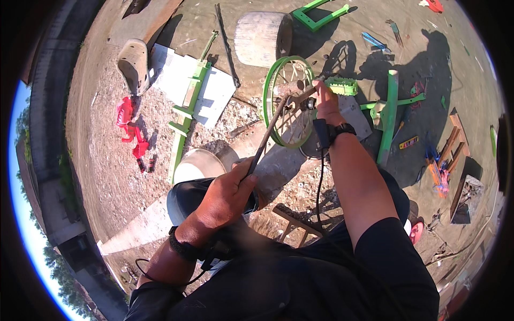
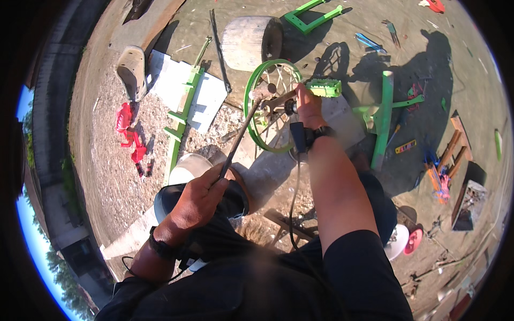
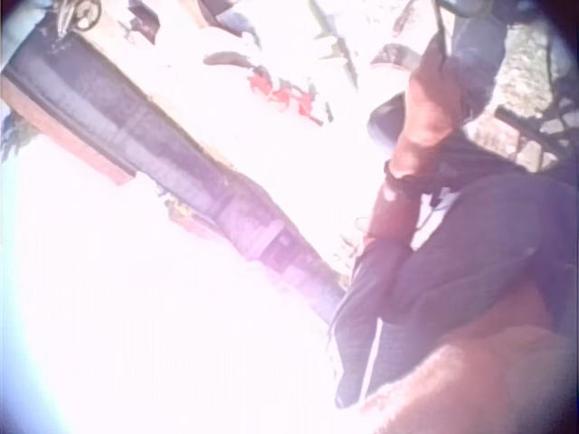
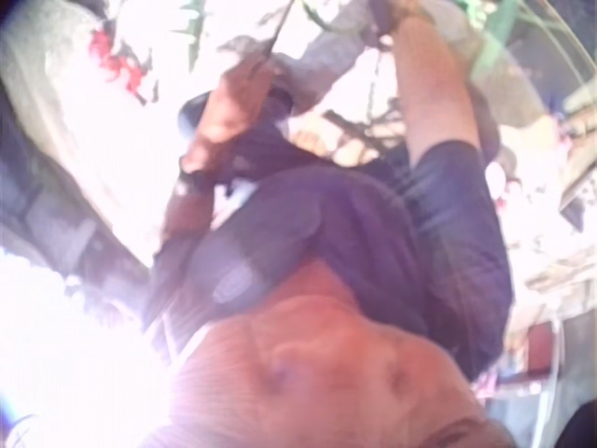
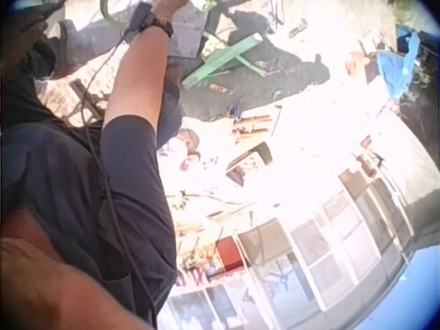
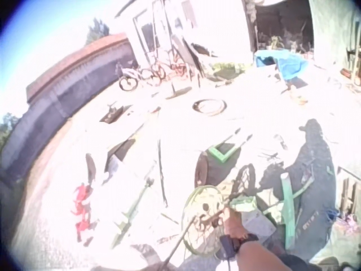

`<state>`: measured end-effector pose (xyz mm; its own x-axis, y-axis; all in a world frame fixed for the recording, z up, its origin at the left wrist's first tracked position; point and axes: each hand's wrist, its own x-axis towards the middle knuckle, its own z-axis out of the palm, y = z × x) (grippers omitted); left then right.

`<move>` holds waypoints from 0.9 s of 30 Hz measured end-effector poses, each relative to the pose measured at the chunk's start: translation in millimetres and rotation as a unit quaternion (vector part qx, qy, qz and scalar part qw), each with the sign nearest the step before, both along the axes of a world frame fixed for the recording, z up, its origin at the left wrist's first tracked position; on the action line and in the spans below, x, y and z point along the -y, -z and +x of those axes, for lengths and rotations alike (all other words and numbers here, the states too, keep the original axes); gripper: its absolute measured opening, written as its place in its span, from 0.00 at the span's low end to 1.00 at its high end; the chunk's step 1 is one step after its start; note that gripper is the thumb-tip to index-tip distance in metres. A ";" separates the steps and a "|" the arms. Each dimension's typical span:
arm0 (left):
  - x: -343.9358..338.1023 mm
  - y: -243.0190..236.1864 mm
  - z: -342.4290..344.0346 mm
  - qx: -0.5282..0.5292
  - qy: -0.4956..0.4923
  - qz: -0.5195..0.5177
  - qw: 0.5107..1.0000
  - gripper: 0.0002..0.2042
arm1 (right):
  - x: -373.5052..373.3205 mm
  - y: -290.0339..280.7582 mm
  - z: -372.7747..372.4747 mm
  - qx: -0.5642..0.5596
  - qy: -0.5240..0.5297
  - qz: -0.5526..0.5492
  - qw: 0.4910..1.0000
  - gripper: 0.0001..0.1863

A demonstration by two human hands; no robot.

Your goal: The person is repairing a green bicycle wheel by removing and reattaching the pedal crank arm. They use a wrench to loosen and tighten the crank bolt, remove the crank arm, and then reattach it to the wheel hub.

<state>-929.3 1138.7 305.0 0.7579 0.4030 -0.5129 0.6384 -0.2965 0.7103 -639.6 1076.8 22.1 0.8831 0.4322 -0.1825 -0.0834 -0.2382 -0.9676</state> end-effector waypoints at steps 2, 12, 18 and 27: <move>-5.4 -18.0 12.2 0.025 -0.032 0.009 0.999 0.19 | -3.8 0.0 -5.7 -0.130 0.093 0.045 0.986 0.19; -11.2 -37.4 13.5 -0.010 -0.008 0.055 0.998 0.19 | -11.0 -26.0 -20.0 -0.202 0.159 0.136 0.957 0.15; 5.4 -11.9 -1.3 0.020 0.002 0.161 0.987 0.19 | -13.4 -31.4 -21.2 -0.177 0.114 0.084 0.974 0.16; 4.0 2.7 17.4 0.144 -0.041 0.213 0.966 0.20 | -14.5 -21.7 -19.3 -0.181 0.149 0.104 0.967 0.12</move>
<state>-911.9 1134.7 302.3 0.8006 0.5962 -0.0605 0.4667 -0.5571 0.6868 -658.9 1091.3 43.8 0.8683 0.2297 -0.4396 -0.4606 0.0446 -0.8865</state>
